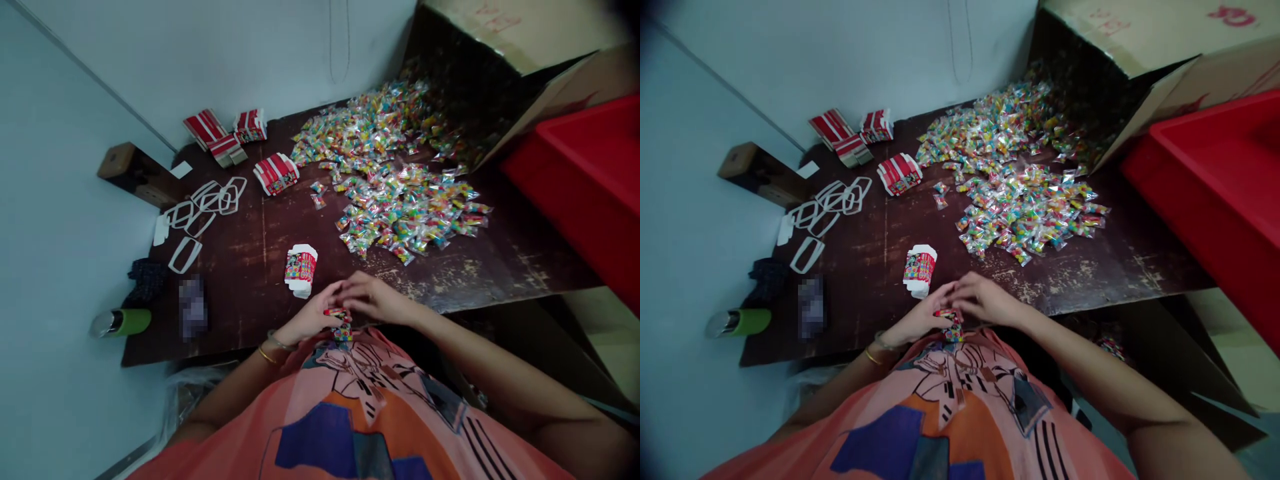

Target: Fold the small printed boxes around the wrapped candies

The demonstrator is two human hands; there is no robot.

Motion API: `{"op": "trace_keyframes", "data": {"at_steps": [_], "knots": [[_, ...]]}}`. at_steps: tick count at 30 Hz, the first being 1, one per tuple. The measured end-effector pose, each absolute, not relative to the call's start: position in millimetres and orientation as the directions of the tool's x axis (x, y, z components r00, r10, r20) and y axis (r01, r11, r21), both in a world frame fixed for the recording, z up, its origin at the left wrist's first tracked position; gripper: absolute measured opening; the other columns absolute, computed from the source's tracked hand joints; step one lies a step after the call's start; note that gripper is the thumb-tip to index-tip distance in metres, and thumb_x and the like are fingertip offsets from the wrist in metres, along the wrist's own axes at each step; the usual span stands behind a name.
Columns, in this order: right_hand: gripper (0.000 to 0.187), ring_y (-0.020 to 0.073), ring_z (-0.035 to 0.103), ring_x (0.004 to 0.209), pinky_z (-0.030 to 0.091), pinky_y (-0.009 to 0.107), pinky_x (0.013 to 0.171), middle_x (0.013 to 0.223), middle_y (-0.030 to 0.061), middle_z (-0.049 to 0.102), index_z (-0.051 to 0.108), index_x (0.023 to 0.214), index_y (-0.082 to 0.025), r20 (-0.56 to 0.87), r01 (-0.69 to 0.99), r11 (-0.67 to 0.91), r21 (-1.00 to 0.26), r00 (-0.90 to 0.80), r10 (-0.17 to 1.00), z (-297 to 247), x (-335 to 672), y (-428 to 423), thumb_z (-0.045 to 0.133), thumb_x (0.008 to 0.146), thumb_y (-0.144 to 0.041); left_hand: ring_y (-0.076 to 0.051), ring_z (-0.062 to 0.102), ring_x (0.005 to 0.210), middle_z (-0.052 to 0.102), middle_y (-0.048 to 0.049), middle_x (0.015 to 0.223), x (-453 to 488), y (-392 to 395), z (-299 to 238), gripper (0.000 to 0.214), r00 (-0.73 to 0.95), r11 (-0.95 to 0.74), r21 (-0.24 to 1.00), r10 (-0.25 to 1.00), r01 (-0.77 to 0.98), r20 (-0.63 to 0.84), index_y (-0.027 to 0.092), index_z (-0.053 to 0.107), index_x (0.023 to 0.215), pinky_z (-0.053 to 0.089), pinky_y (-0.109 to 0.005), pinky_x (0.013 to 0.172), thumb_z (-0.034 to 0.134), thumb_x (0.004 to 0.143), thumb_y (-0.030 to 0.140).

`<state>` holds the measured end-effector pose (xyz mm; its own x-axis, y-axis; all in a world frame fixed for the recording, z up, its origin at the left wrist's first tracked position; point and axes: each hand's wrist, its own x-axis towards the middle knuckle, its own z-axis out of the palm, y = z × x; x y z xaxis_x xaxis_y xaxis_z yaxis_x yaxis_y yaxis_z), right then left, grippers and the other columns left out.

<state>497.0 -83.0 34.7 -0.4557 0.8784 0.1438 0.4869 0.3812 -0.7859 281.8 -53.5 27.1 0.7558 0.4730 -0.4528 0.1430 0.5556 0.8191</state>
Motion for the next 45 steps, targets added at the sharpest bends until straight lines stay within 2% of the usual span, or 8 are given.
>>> {"op": "trace_keyframes", "data": {"at_steps": [4, 8, 13, 18, 25, 34, 38, 45], "knots": [[0.030, 0.0313, 0.050, 0.108, 0.042, 0.049, 0.094, 0.117, 0.0154, 0.058, 0.063, 0.116, -0.018, 0.197, 0.821, 0.169, -0.545, -0.071, 0.978, 3, 513, -43, 0.058, 0.087, -0.023, -0.015, 0.059, 0.082, 0.065, -0.0015, 0.093, 265, -31, 39, 0.065, 0.762, 0.199, 0.861, 0.404, 0.467, -0.506, 0.020, 0.058, 0.124, 0.045, -0.027, 0.079, 0.074, 0.062, 0.015], [0.029, 0.0292, 0.053, 0.105, 0.043, 0.046, 0.095, 0.113, 0.0149, 0.061, 0.062, 0.111, -0.016, 0.207, 0.817, 0.130, -0.562, -0.012, 0.978, -24, 520, -46, 0.050, 0.085, -0.011, -0.013, 0.058, 0.062, 0.068, -0.0031, 0.080, 243, -22, 45, 0.041, 0.665, 0.161, 0.766, 0.405, 0.623, -0.627, 0.014, 0.069, 0.101, 0.045, -0.024, 0.060, 0.076, 0.065, 0.033], [0.022, 0.0194, 0.061, 0.081, 0.053, 0.033, 0.072, 0.095, 0.0080, 0.063, 0.057, 0.110, -0.017, 0.137, 0.601, 0.029, -0.799, 0.135, 0.981, -7, 518, -73, 0.046, 0.092, -0.024, -0.014, 0.063, 0.061, 0.068, -0.0035, 0.078, 256, -22, 33, 0.040, 0.400, 0.523, 0.818, 0.715, 0.237, -0.573, 0.012, 0.063, 0.100, 0.050, -0.024, 0.055, 0.073, 0.070, 0.037], [0.019, 0.0167, 0.061, 0.087, 0.052, 0.030, 0.073, 0.103, 0.0044, 0.060, 0.065, 0.101, -0.025, 0.062, 0.234, 0.064, -0.970, -0.017, 0.998, 34, 507, -83, 0.059, 0.087, -0.035, -0.015, 0.068, 0.069, 0.067, -0.0043, 0.089, 294, -40, 27, 0.044, 0.540, 0.605, 0.793, 0.645, 0.073, -0.541, 0.015, 0.055, 0.104, 0.057, -0.030, 0.066, 0.076, 0.070, 0.033], [0.015, 0.0145, 0.057, 0.067, 0.046, 0.026, 0.062, 0.079, 0.0006, 0.060, 0.059, 0.086, -0.021, 0.041, 0.424, 0.007, -0.906, 0.071, 0.997, 44, 506, -84, 0.065, 0.084, -0.035, -0.021, 0.067, 0.079, 0.064, -0.0081, 0.101, 309, -58, 30, 0.053, 0.781, 0.601, 0.786, 0.420, 0.142, -0.462, 0.018, 0.050, 0.117, 0.056, -0.031, 0.060, 0.073, 0.070, 0.027], [0.017, 0.0196, 0.055, 0.076, 0.044, 0.032, 0.070, 0.079, 0.0048, 0.059, 0.066, 0.081, -0.022, 0.119, 0.663, 0.115, -0.740, -0.039, 0.992, 41, 511, -89, 0.058, 0.089, -0.035, -0.014, 0.060, 0.065, 0.060, -0.0029, 0.085, 308, -53, 30, 0.046, 0.714, 0.420, 0.849, 0.482, 0.321, -0.509, 0.017, 0.048, 0.119, 0.051, -0.025, 0.053, 0.060, 0.075, 0.017], [0.018, 0.0199, 0.056, 0.078, 0.044, 0.034, 0.074, 0.077, 0.0039, 0.062, 0.069, 0.081, -0.025, 0.098, 0.580, 0.163, -0.798, -0.142, 0.985, 45, 501, -95, 0.057, 0.090, -0.035, -0.011, 0.057, 0.067, 0.059, -0.0037, 0.093, 313, -51, 30, 0.041, 0.743, 0.292, 0.898, 0.508, 0.328, -0.437, 0.017, 0.054, 0.115, 0.050, -0.023, 0.054, 0.062, 0.074, 0.020], [0.019, 0.0274, 0.049, 0.110, 0.040, 0.047, 0.095, 0.117, 0.0070, 0.061, 0.070, 0.084, -0.025, 0.293, 0.610, 0.135, -0.781, 0.167, 0.941, 30, 485, -107, 0.054, 0.090, -0.034, -0.017, 0.059, 0.075, 0.060, -0.0057, 0.092, 322, -53, 36, 0.049, 0.739, 0.392, 0.890, 0.523, 0.233, -0.424, 0.018, 0.051, 0.123, 0.051, -0.024, 0.052, 0.059, 0.082, 0.043]]}}
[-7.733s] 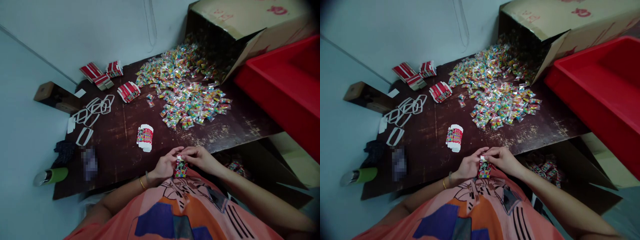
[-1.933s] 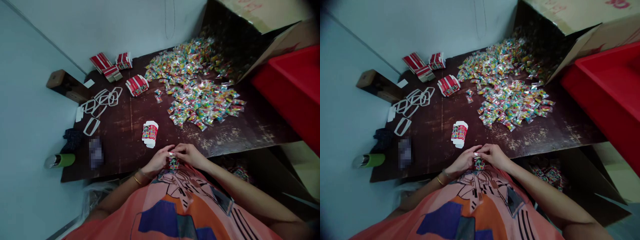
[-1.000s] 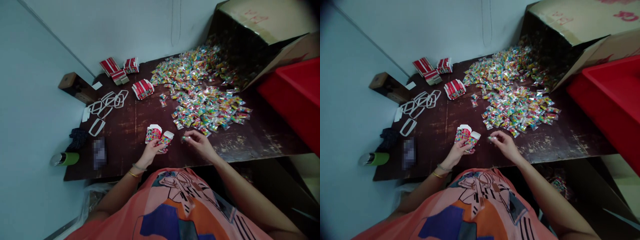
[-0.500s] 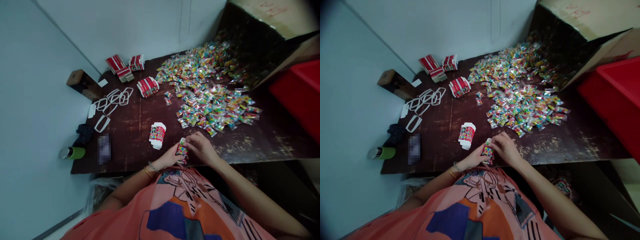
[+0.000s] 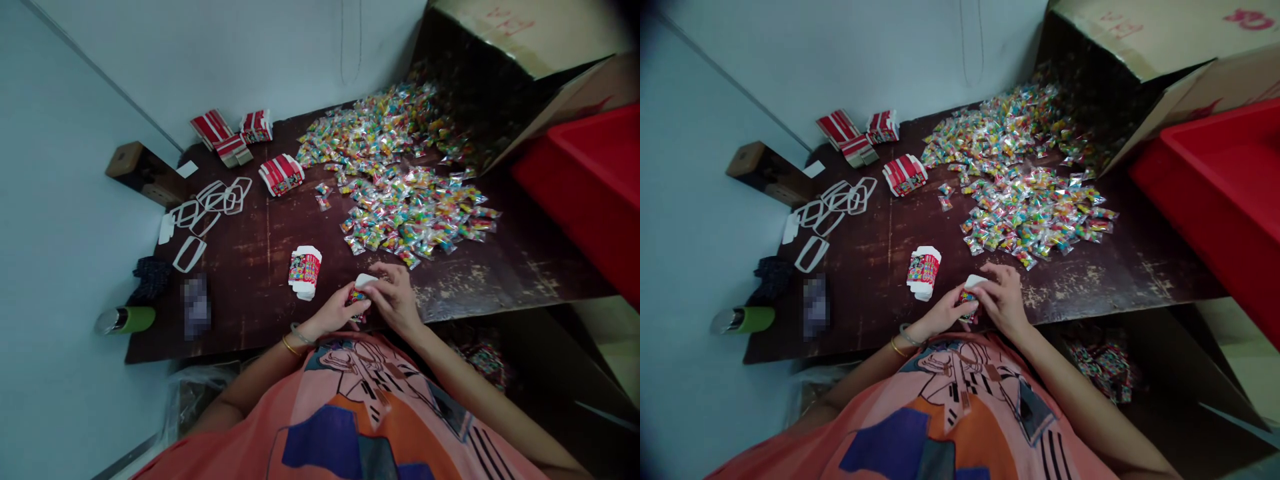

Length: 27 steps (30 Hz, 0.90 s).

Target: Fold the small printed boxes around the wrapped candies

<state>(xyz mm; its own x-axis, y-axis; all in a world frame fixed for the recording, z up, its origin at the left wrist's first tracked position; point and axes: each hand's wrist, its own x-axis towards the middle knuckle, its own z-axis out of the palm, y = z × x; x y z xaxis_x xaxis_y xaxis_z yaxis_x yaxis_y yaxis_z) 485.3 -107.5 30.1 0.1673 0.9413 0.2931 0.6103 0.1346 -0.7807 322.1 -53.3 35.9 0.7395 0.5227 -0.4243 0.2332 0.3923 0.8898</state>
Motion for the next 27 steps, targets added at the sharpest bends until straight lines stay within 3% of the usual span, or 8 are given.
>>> {"op": "trace_keyframes", "data": {"at_steps": [3, 5, 7, 9, 11, 17, 23, 27], "knots": [[0.024, 0.0273, 0.046, 0.119, 0.036, 0.049, 0.101, 0.133, 0.0059, 0.051, 0.070, 0.093, -0.026, 0.242, 0.544, 0.176, -0.821, 0.053, 0.969, 33, 483, -115, 0.047, 0.094, -0.031, -0.018, 0.059, 0.071, 0.062, -0.0075, 0.088, 322, -54, 32, 0.058, 0.693, 0.449, 0.872, 0.565, 0.197, -0.448, 0.013, 0.061, 0.110, 0.050, -0.026, 0.050, 0.042, 0.086, 0.063], [0.024, 0.0251, 0.050, 0.115, 0.041, 0.045, 0.098, 0.131, 0.0080, 0.051, 0.066, 0.106, -0.026, 0.174, 0.402, 0.092, -0.911, 0.171, 0.970, 34, 483, -119, 0.046, 0.094, -0.032, -0.018, 0.058, 0.065, 0.062, -0.0081, 0.078, 322, -53, 29, 0.066, 0.661, 0.505, 0.843, 0.572, 0.183, -0.486, 0.010, 0.064, 0.101, 0.049, -0.026, 0.049, 0.033, 0.087, 0.067], [0.026, 0.0213, 0.059, 0.097, 0.051, 0.039, 0.084, 0.114, 0.0082, 0.059, 0.061, 0.113, -0.025, 0.001, 0.166, -0.039, -0.985, 0.239, 0.971, 33, 485, -121, 0.050, 0.092, -0.035, -0.019, 0.059, 0.067, 0.064, -0.0095, 0.077, 323, -52, 27, 0.063, 0.672, 0.532, 0.831, 0.556, 0.165, -0.489, 0.007, 0.065, 0.099, 0.047, -0.025, 0.048, 0.036, 0.087, 0.062], [0.031, 0.0169, 0.061, 0.076, 0.053, 0.032, 0.067, 0.099, 0.0044, 0.063, 0.057, 0.116, -0.025, -0.188, -0.064, -0.181, -0.981, 0.124, 0.974, 29, 488, -120, 0.057, 0.086, -0.035, -0.019, 0.060, 0.073, 0.065, -0.0096, 0.082, 323, -53, 26, 0.052, 0.711, 0.524, 0.836, 0.526, 0.163, -0.468, 0.008, 0.065, 0.104, 0.046, -0.022, 0.050, 0.044, 0.086, 0.053], [0.036, 0.0150, 0.061, 0.071, 0.053, 0.028, 0.062, 0.096, 0.0025, 0.063, 0.057, 0.116, -0.024, -0.255, -0.137, -0.257, -0.957, -0.032, 0.967, 29, 492, -117, 0.063, 0.081, -0.032, -0.017, 0.059, 0.075, 0.066, -0.0074, 0.086, 324, -54, 27, 0.042, 0.732, 0.480, 0.856, 0.510, 0.194, -0.452, 0.012, 0.065, 0.107, 0.044, -0.020, 0.051, 0.052, 0.082, 0.043], [0.023, 0.0210, 0.061, 0.101, 0.047, 0.039, 0.092, 0.108, 0.0065, 0.068, 0.073, 0.102, -0.025, -0.002, 0.229, 0.024, -0.973, -0.115, 0.993, 49, 499, -115, 0.053, 0.091, -0.032, -0.017, 0.057, 0.077, 0.066, -0.0062, 0.089, 329, -55, 32, 0.036, 0.662, 0.448, 0.871, 0.593, 0.201, -0.458, 0.013, 0.068, 0.104, 0.046, -0.024, 0.058, 0.049, 0.082, 0.034], [0.023, 0.0208, 0.067, 0.086, 0.053, 0.036, 0.080, 0.097, 0.0049, 0.074, 0.074, 0.102, -0.026, -0.061, 0.251, -0.056, -0.966, -0.011, 0.998, 52, 505, -114, 0.059, 0.089, -0.038, -0.018, 0.057, 0.084, 0.063, -0.0071, 0.103, 315, -52, 41, 0.045, 0.781, 0.515, 0.843, 0.457, 0.158, -0.426, 0.017, 0.060, 0.120, 0.048, -0.026, 0.065, 0.059, 0.080, 0.038], [0.027, 0.0218, 0.063, 0.096, 0.051, 0.039, 0.086, 0.105, 0.0052, 0.073, 0.069, 0.114, -0.027, 0.136, 0.334, 0.148, -0.931, -0.060, 0.989, 38, 494, -117, 0.057, 0.090, -0.032, -0.014, 0.055, 0.081, 0.063, -0.0049, 0.095, 313, -60, 37, 0.042, 0.726, 0.495, 0.847, 0.509, 0.192, -0.462, 0.014, 0.061, 0.116, 0.046, -0.026, 0.074, 0.063, 0.080, 0.037]]}}
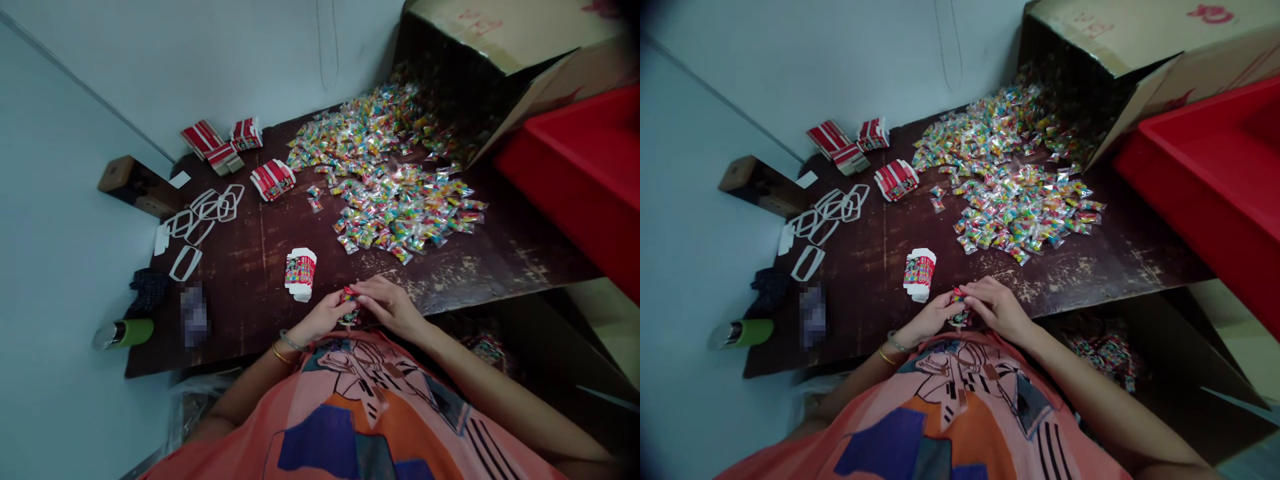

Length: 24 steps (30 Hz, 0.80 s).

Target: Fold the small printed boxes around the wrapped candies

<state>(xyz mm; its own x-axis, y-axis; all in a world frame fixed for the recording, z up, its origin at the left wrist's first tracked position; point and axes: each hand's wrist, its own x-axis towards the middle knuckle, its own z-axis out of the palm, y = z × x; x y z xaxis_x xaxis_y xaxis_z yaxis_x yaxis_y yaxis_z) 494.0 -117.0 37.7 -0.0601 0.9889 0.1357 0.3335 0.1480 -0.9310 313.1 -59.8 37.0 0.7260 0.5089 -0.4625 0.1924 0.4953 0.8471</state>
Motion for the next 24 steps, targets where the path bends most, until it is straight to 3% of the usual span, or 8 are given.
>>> {"op": "trace_keyframes", "data": {"at_steps": [5, 8, 10, 13, 15, 18, 21, 24], "knots": [[0.026, 0.0205, 0.064, 0.087, 0.053, 0.036, 0.077, 0.096, 0.0055, 0.073, 0.071, 0.109, -0.027, 0.092, 0.334, 0.061, -0.941, 0.076, 0.993, 33, 500, -127, 0.054, 0.092, -0.036, -0.016, 0.059, 0.080, 0.065, -0.0056, 0.094, 327, -63, 32, 0.040, 0.758, 0.454, 0.854, 0.456, 0.253, -0.467, 0.015, 0.059, 0.115, 0.048, -0.031, 0.076, 0.053, 0.087, 0.044], [0.031, 0.0235, 0.066, 0.089, 0.053, 0.038, 0.079, 0.097, 0.0066, 0.072, 0.071, 0.107, -0.027, -0.050, 0.433, -0.099, -0.896, 0.124, 0.991, 44, 554, -148, 0.051, 0.091, -0.044, -0.020, 0.058, 0.095, 0.063, -0.0091, 0.106, 313, -34, 30, 0.032, 0.616, 0.066, 0.915, 0.720, 0.398, -0.319, 0.017, 0.062, 0.108, 0.045, -0.033, 0.086, 0.060, 0.084, 0.038], [0.031, 0.0262, 0.068, 0.090, 0.053, 0.039, 0.079, 0.102, 0.0085, 0.072, 0.073, 0.102, -0.030, -0.181, 0.544, -0.189, -0.817, 0.070, 0.981, 48, 602, -170, 0.052, 0.089, -0.049, -0.025, 0.054, 0.105, 0.060, -0.0124, 0.110, 290, -6, 26, 0.034, 0.298, -0.075, 0.731, 0.937, 0.679, -0.180, 0.016, 0.060, 0.106, 0.041, -0.037, 0.093, 0.065, 0.079, 0.037], [0.029, 0.0289, 0.070, 0.084, 0.055, 0.039, 0.073, 0.096, 0.0155, 0.073, 0.077, 0.090, -0.028, -0.313, 0.656, -0.284, -0.699, 0.076, 0.947, 38, 656, -201, 0.062, 0.081, -0.051, -0.032, 0.050, 0.111, 0.058, -0.0157, 0.112, 254, 30, 15, 0.053, 0.041, 0.012, 0.415, 0.992, 0.910, -0.119, 0.014, 0.059, 0.104, 0.040, -0.041, 0.091, 0.079, 0.062, 0.041], [0.029, 0.0312, 0.070, 0.086, 0.055, 0.042, 0.076, 0.097, 0.0147, 0.074, 0.076, 0.091, -0.028, -0.313, 0.698, -0.284, -0.657, 0.090, 0.945, 27, 663, -208, 0.064, 0.078, -0.051, -0.029, 0.056, 0.099, 0.063, -0.0122, 0.098, 240, 43, 7, 0.044, 0.080, 0.007, 0.450, 0.981, 0.893, -0.174, 0.014, 0.063, 0.091, 0.043, -0.036, 0.083, 0.080, 0.060, 0.039], [0.032, 0.0316, 0.068, 0.097, 0.054, 0.046, 0.086, 0.108, 0.0090, 0.072, 0.073, 0.103, -0.028, -0.258, 0.696, -0.190, -0.692, 0.007, 0.966, 22, 635, -192, 0.060, 0.082, -0.049, -0.022, 0.061, 0.082, 0.067, -0.0062, 0.082, 237, 46, 1, 0.025, 0.168, -0.025, 0.587, 0.967, 0.809, -0.190, 0.015, 0.066, 0.085, 0.046, -0.030, 0.077, 0.067, 0.075, 0.038], [0.032, 0.0295, 0.065, 0.104, 0.051, 0.047, 0.092, 0.113, 0.0082, 0.070, 0.070, 0.109, -0.027, -0.158, 0.658, -0.078, -0.749, -0.063, 0.985, 32, 589, -158, 0.056, 0.087, -0.046, -0.021, 0.063, 0.093, 0.070, -0.0082, 0.099, 242, 41, 6, 0.025, 0.149, -0.061, 0.666, 0.986, 0.744, -0.077, 0.017, 0.068, 0.098, 0.046, -0.031, 0.086, 0.052, 0.086, 0.033], [0.028, 0.0277, 0.061, 0.108, 0.048, 0.048, 0.096, 0.114, 0.0084, 0.068, 0.068, 0.111, -0.028, -0.022, 0.631, 0.062, -0.773, -0.124, 0.992, 49, 545, -125, 0.055, 0.089, -0.040, -0.023, 0.054, 0.118, 0.057, -0.0102, 0.131, 246, 31, 22, 0.025, 0.089, -0.128, 0.738, 0.992, 0.662, 0.092, 0.017, 0.069, 0.100, 0.040, -0.034, 0.102, 0.050, 0.087, 0.028]]}}
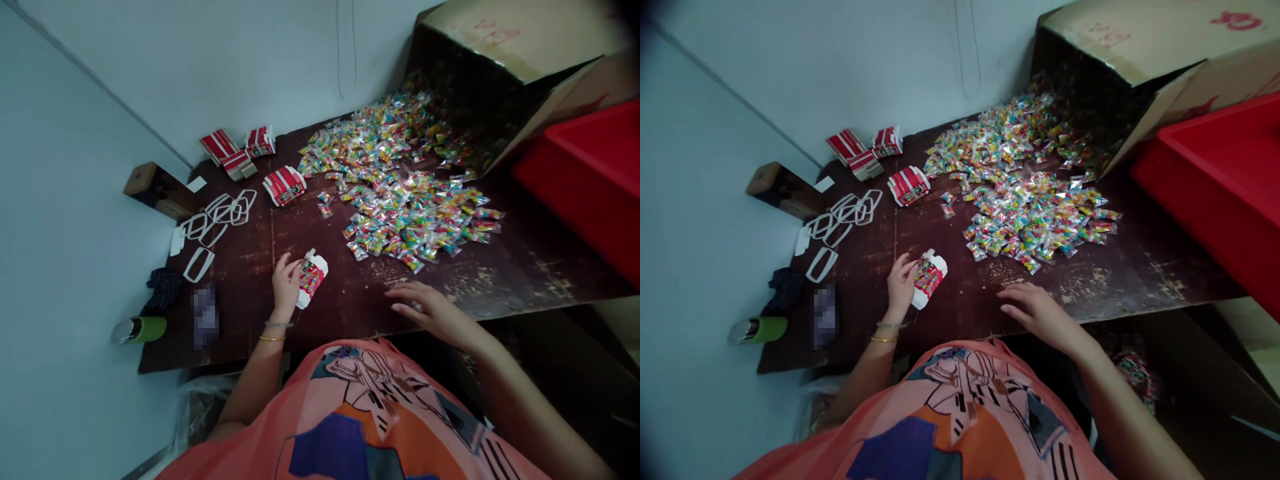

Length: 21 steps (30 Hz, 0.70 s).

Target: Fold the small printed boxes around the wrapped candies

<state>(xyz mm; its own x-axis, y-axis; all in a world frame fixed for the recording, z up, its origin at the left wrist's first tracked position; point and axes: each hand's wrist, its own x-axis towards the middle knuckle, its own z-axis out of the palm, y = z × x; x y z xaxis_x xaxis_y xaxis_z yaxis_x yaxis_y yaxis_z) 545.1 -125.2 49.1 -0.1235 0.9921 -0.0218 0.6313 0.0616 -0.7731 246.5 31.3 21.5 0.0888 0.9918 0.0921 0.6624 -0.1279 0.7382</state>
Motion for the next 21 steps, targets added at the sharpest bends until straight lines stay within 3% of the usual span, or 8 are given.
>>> {"op": "trace_keyframes", "data": {"at_steps": [3, 6, 8, 11, 13, 15, 18, 21], "knots": [[0.034, 0.0259, 0.055, 0.116, 0.045, 0.046, 0.100, 0.125, 0.0093, 0.059, 0.060, 0.124, -0.028, 0.146, 0.590, 0.195, -0.784, -0.131, 0.981, 59, 506, -102, 0.054, 0.091, -0.034, -0.023, 0.054, 0.117, 0.059, -0.0091, 0.128, 256, 11, 40, 0.025, 0.097, -0.092, 0.868, 0.994, 0.489, 0.051, 0.017, 0.068, 0.100, 0.040, -0.035, 0.102, 0.050, 0.088, 0.031], [0.044, 0.0247, 0.048, 0.123, 0.043, 0.043, 0.103, 0.138, 0.0117, 0.045, 0.048, 0.136, -0.027, 0.312, 0.569, 0.269, -0.777, -0.023, 0.950, 51, 476, -91, 0.053, 0.092, -0.028, -0.022, 0.061, 0.098, 0.068, -0.0061, 0.103, 275, -15, 46, 0.027, 0.348, 0.132, 0.958, 0.912, 0.253, -0.217, 0.017, 0.065, 0.103, 0.046, -0.034, 0.091, 0.058, 0.084, 0.035], [0.044, 0.0233, 0.049, 0.121, 0.045, 0.041, 0.100, 0.139, 0.0124, 0.040, 0.047, 0.136, -0.027, 0.366, 0.564, 0.299, -0.769, 0.006, 0.930, 38, 466, -89, 0.051, 0.092, -0.022, -0.021, 0.061, 0.097, 0.068, -0.0048, 0.103, 288, -31, 42, 0.035, 0.502, 0.313, 0.944, 0.803, 0.103, -0.321, 0.018, 0.062, 0.110, 0.046, -0.033, 0.090, 0.066, 0.079, 0.032], [0.037, 0.0225, 0.051, 0.117, 0.047, 0.041, 0.097, 0.140, 0.0113, 0.039, 0.054, 0.127, -0.027, 0.383, 0.573, 0.337, -0.747, -0.044, 0.923, 20, 466, -92, 0.049, 0.092, -0.017, -0.020, 0.061, 0.094, 0.067, -0.0058, 0.103, 301, -43, 29, 0.053, 0.637, 0.600, 0.798, 0.640, -0.063, -0.430, 0.017, 0.057, 0.118, 0.045, -0.034, 0.088, 0.075, 0.068, 0.023], [0.032, 0.0242, 0.049, 0.119, 0.044, 0.044, 0.099, 0.140, 0.0103, 0.040, 0.059, 0.120, -0.027, 0.372, 0.598, 0.330, -0.731, -0.057, 0.927, 15, 472, -96, 0.052, 0.090, -0.018, -0.019, 0.062, 0.085, 0.067, -0.0054, 0.095, 307, -46, 22, 0.056, 0.678, 0.706, 0.705, 0.548, -0.062, -0.490, 0.016, 0.058, 0.113, 0.047, -0.034, 0.082, 0.078, 0.061, 0.018], [0.030, 0.0264, 0.046, 0.122, 0.040, 0.048, 0.102, 0.139, 0.0107, 0.042, 0.059, 0.116, -0.025, 0.328, 0.599, 0.278, -0.751, -0.027, 0.944, 18, 478, -99, 0.058, 0.087, -0.020, -0.016, 0.061, 0.075, 0.066, -0.0035, 0.086, 313, -46, 20, 0.050, 0.682, 0.726, 0.688, 0.509, -0.011, -0.526, 0.014, 0.059, 0.104, 0.047, -0.032, 0.076, 0.079, 0.058, 0.019], [0.019, 0.0272, 0.044, 0.126, 0.037, 0.048, 0.104, 0.137, 0.0124, 0.046, 0.059, 0.103, -0.021, 0.230, 0.502, 0.191, -0.843, 0.016, 0.973, 32, 486, -99, 0.062, 0.084, -0.024, -0.012, 0.056, 0.065, 0.062, -0.0005, 0.074, 322, -47, 23, 0.040, 0.702, 0.686, 0.722, 0.470, 0.092, -0.536, 0.012, 0.060, 0.092, 0.044, -0.028, 0.069, 0.080, 0.059, 0.024], [0.006, 0.0255, 0.043, 0.129, 0.036, 0.046, 0.105, 0.135, 0.0110, 0.051, 0.058, 0.084, -0.020, 0.179, 0.416, 0.199, -0.887, -0.088, 0.980, 48, 493, -99, 0.057, 0.088, -0.025, -0.011, 0.052, 0.065, 0.059, 0.0012, 0.070, 328, -45, 28, 0.037, 0.714, 0.596, 0.794, 0.504, 0.120, -0.486, 0.012, 0.061, 0.091, 0.041, -0.025, 0.067, 0.079, 0.061, 0.027]]}}
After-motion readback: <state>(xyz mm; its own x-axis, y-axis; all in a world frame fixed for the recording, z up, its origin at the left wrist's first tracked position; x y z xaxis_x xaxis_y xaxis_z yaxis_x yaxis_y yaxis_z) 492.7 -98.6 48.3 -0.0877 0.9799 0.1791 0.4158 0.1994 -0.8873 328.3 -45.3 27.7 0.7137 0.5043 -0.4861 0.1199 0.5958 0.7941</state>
